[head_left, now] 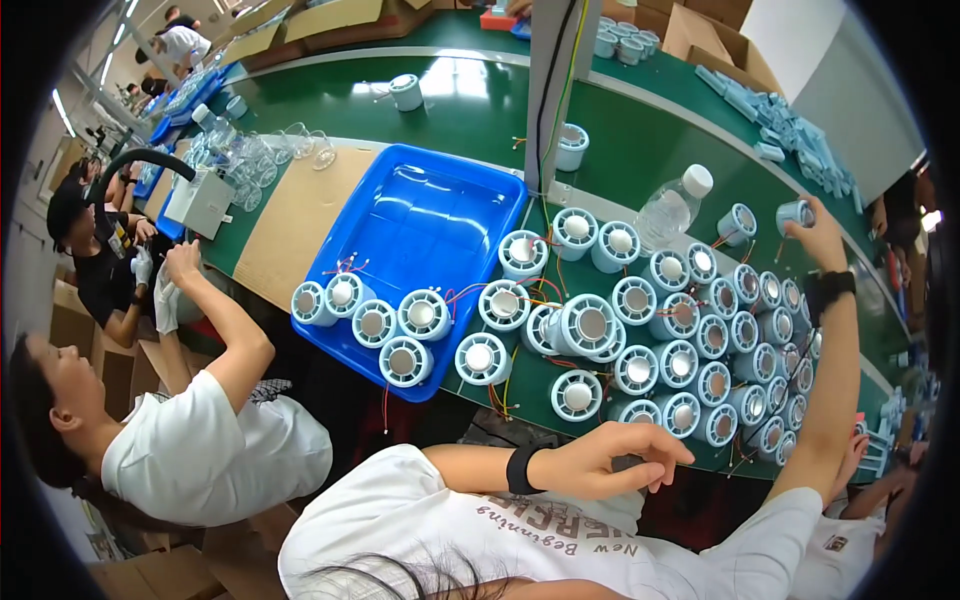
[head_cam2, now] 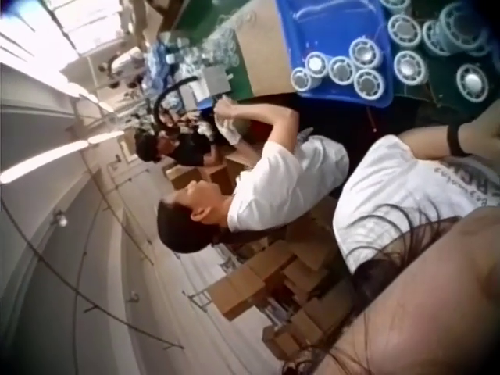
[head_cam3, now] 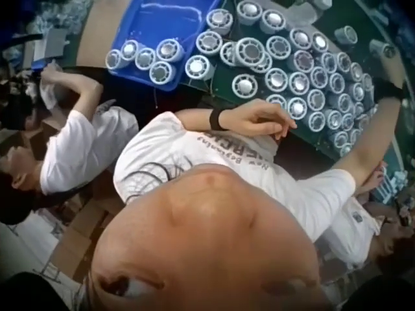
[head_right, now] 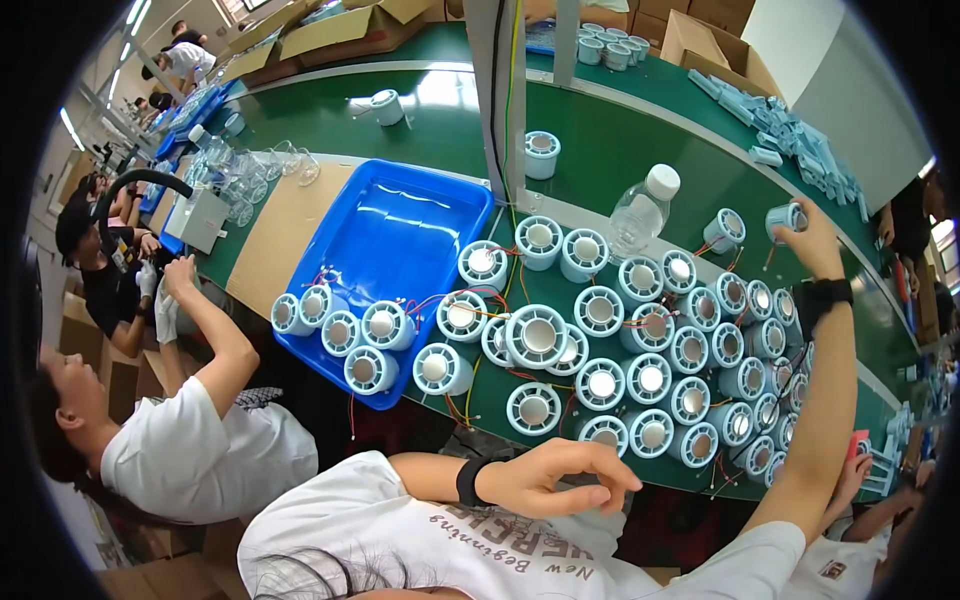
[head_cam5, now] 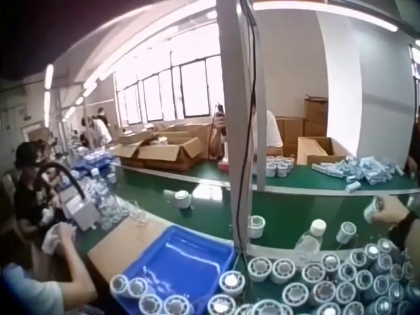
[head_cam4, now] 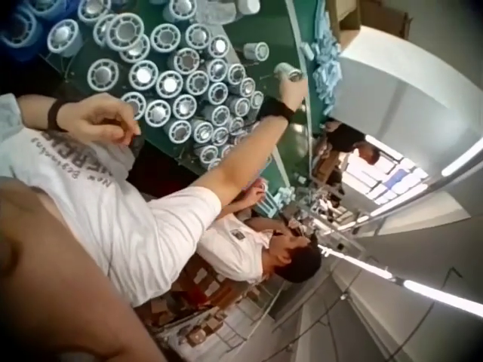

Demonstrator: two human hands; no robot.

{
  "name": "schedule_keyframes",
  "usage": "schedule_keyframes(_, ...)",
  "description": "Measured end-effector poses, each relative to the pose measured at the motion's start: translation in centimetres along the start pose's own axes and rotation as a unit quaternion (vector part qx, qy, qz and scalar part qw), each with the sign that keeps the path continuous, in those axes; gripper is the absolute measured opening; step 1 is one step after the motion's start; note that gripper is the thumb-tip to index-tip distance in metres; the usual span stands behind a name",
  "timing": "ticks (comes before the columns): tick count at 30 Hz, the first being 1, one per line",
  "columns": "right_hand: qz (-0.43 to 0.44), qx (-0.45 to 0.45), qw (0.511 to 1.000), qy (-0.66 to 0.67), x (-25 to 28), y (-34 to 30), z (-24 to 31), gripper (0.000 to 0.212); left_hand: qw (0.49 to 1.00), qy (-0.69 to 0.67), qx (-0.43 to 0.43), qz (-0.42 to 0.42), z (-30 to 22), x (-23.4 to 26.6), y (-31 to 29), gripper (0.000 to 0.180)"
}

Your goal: The person wipes a blue cylindrical component with a cloth and places it into a cardboard box, then repeats the process with a blue fan assembly.

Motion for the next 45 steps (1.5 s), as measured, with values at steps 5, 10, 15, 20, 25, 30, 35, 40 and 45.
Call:
schedule_keyframes(5,0.159,0.153,0.963,0.158,8.0,-8.6,15.3,0.061,0.982,-0.169,0.019,-0.083,-0.1,0.1,0.6,0.054)
schedule_keyframes(10,0.238,0.402,0.863,0.19,9.2,-16.0,21.4,0.064,0.932,-0.335,0.043,-0.134,0.1,1.2,2.9,0.056)
schedule_keyframes(15,0.299,0.479,0.802,0.198,7.9,-19.0,23.3,0.067,0.923,-0.332,0.09,-0.172,0.2,1.3,3.3,0.064)
schedule_keyframes(20,0.197,0.313,0.88,0.299,7.0,-15.2,18.8,0.066,0.954,-0.27,0.044,-0.123,0.1,1.0,2.5,0.063)
schedule_keyframes(25,0.125,0.444,0.826,0.324,0.7,-5.2,5.0,0.057,0.977,-0.009,-0.12,-0.178,0.0,0.2,3.0,0.066)
schedule_keyframes(30,0.279,-0.038,0.942,-0.186,-2.8,-3.4,9.9,0.059,0.874,0.352,-0.248,-0.225,-1.1,1.5,1.6,0.082)
schedule_keyframes(35,-0.065,0.506,0.858,0.057,-6.8,-0.7,2.9,0.06,0.837,0.404,-0.282,-0.238,-1.1,1.5,1.7,0.084)
schedule_keyframes(40,0.128,-0.038,0.953,-0.273,-9.9,4.4,0.1,0.075,0.853,0.406,-0.228,-0.237,-2.1,1.3,1.2,0.099)
schedule_keyframes(45,0.092,-0.106,0.963,-0.229,-7.4,2.5,-5.7,0.068,0.934,0.129,-0.176,-0.283,-2.0,0.3,0.8,0.101)
Point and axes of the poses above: each hand's wrist, its own y-axis towards the middle knuckle, its own x-axis out of the back of the hand, z = x × y, the point moved 3 cm from there along y, towards the middle knuckle, and after that the axes turned 12 degrees about -y, right-handed, at the moved point
